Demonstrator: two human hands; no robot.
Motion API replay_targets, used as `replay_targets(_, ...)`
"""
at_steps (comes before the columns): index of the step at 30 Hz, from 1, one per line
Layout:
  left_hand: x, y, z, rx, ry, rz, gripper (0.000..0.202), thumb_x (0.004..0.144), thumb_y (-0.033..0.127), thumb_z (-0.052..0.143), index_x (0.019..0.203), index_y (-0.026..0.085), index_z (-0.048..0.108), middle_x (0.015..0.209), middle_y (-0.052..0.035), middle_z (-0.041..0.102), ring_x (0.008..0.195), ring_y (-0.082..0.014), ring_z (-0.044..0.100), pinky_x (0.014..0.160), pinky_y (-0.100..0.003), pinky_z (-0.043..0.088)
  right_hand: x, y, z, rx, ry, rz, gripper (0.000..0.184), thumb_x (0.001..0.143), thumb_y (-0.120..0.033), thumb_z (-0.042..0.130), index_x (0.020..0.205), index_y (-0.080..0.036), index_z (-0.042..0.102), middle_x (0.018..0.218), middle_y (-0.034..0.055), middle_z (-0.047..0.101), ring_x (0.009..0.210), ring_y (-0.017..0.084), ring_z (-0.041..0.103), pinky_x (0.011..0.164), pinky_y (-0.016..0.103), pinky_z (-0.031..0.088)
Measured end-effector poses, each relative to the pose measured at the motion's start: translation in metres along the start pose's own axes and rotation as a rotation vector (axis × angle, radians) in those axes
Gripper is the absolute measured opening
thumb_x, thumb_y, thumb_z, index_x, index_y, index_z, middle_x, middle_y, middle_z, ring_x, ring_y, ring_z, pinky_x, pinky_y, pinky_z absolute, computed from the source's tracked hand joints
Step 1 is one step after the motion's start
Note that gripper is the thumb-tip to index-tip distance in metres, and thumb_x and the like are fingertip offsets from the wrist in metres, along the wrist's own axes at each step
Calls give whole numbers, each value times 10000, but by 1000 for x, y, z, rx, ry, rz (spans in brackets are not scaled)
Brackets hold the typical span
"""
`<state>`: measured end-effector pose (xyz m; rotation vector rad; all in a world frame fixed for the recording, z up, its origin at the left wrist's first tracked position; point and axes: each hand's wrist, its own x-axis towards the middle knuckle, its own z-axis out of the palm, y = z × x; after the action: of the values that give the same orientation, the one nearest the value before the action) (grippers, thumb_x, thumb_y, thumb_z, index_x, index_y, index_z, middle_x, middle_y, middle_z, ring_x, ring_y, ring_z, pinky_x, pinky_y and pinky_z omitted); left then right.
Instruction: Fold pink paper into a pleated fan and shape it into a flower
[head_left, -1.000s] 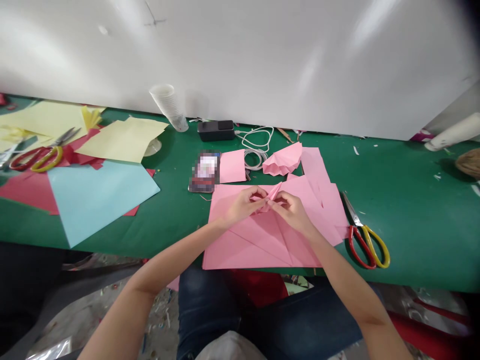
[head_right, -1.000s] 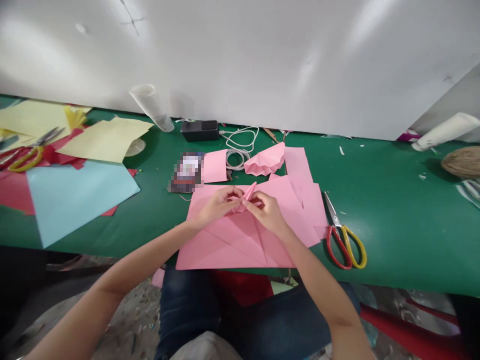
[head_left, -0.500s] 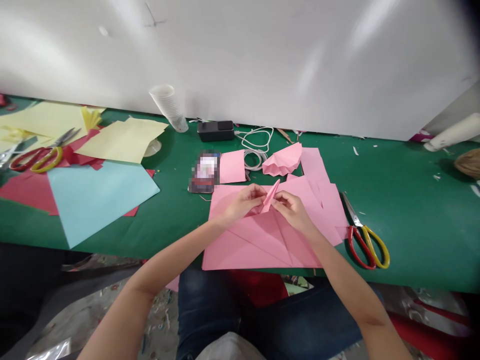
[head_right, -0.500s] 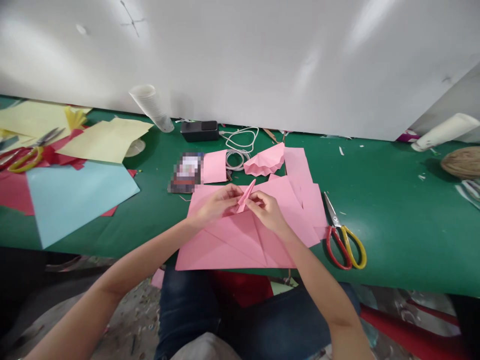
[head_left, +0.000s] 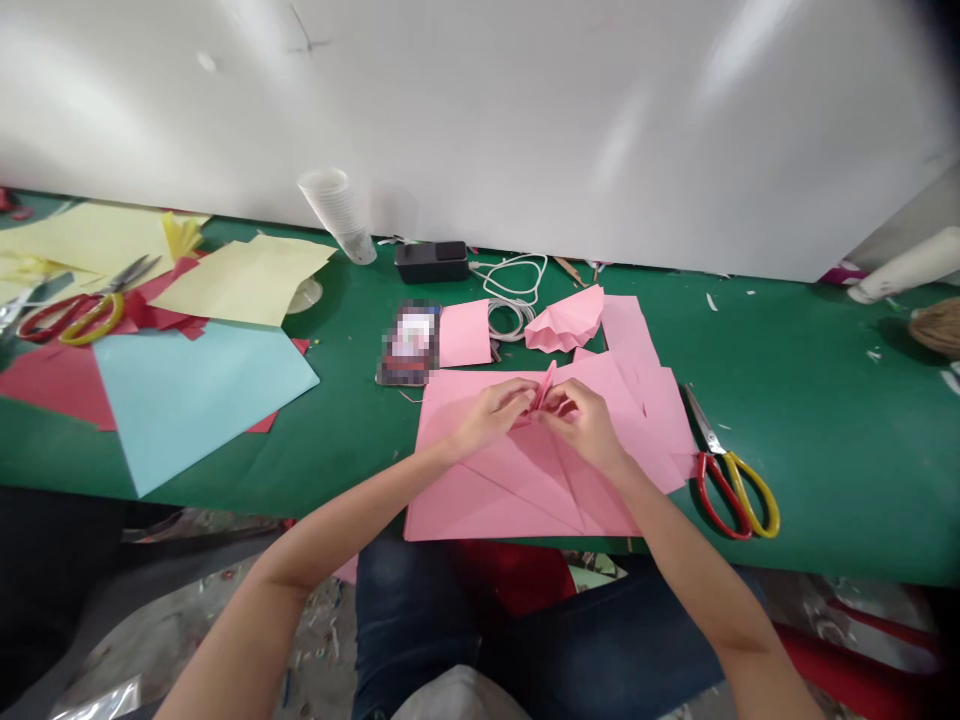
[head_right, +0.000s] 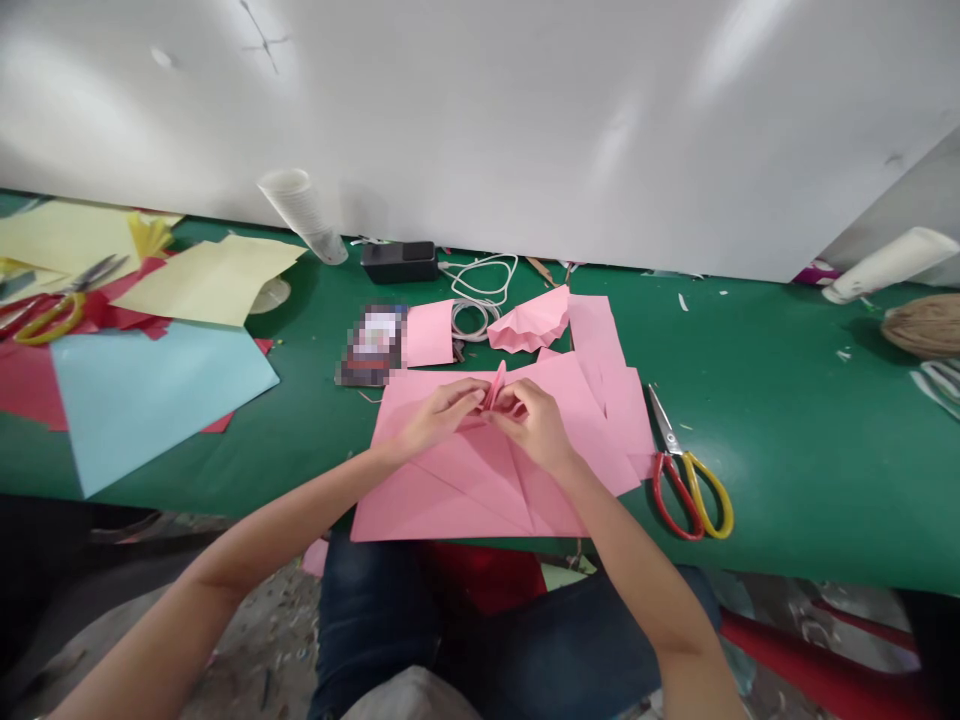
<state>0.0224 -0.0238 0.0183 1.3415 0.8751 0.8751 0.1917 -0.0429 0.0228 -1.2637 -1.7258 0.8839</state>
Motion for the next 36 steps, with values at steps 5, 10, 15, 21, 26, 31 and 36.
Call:
replay_targets(5,1,0,-3,-21,-6,3,168,792,226,580,928,129,586,891,-68,664,770,-132,625,620,-217,484,-2,0,2,-13,-27,-26,209,716,-263,734,854,-223,582,821,1,615,731,146,591,651,285,498)
replay_targets(10,2,-5,-2,24,47,-21,125,785,151,532,890,120,592,770,-35,654,670,-101,610,570,-190,467,-3,-3,3,-18,-33,-23,224,714,-239,738,871,-224,579,812,1,602,710,143,573,633,279,501)
replay_targets(15,3,-13,1,-6,90,-18,138,789,171,545,909,127,597,797,-47,680,686,-121,645,586,-209,497,-3,1,5,-123,25,-67,198,736,-236,717,870,-215,573,792,13,596,688,149,567,650,302,498)
replay_targets(21,3,-12,-2,28,57,60,219,825,231,552,1005,129,625,912,-74,695,778,-141,662,694,-253,527,-2,5,4,-167,88,-88,88,808,-272,637,851,-215,585,842,35,653,766,176,623,722,332,513)
replay_targets(26,1,-6,-2,58,46,75,231,813,206,562,1004,131,668,1014,-91,706,912,-178,666,835,-306,533,-2,6,2,-197,70,-74,128,776,-298,667,859,-218,611,862,35,691,798,192,645,718,334,512)
replay_targets(31,2,-6,-2,51,45,57,242,797,210,586,1007,134,680,1037,-93,711,927,-197,674,840,-325,539,-2,5,2,-144,57,-38,119,781,-308,658,853,-218,630,854,29,703,790,186,659,719,324,522)
replay_targets(36,3,-6,-4,53,35,80,238,791,230,610,997,135,682,1035,-95,711,948,-196,667,864,-322,527,-1,2,1,-111,32,-1,94,794,-250,612,873,-209,639,869,40,707,773,179,660,732,324,529)
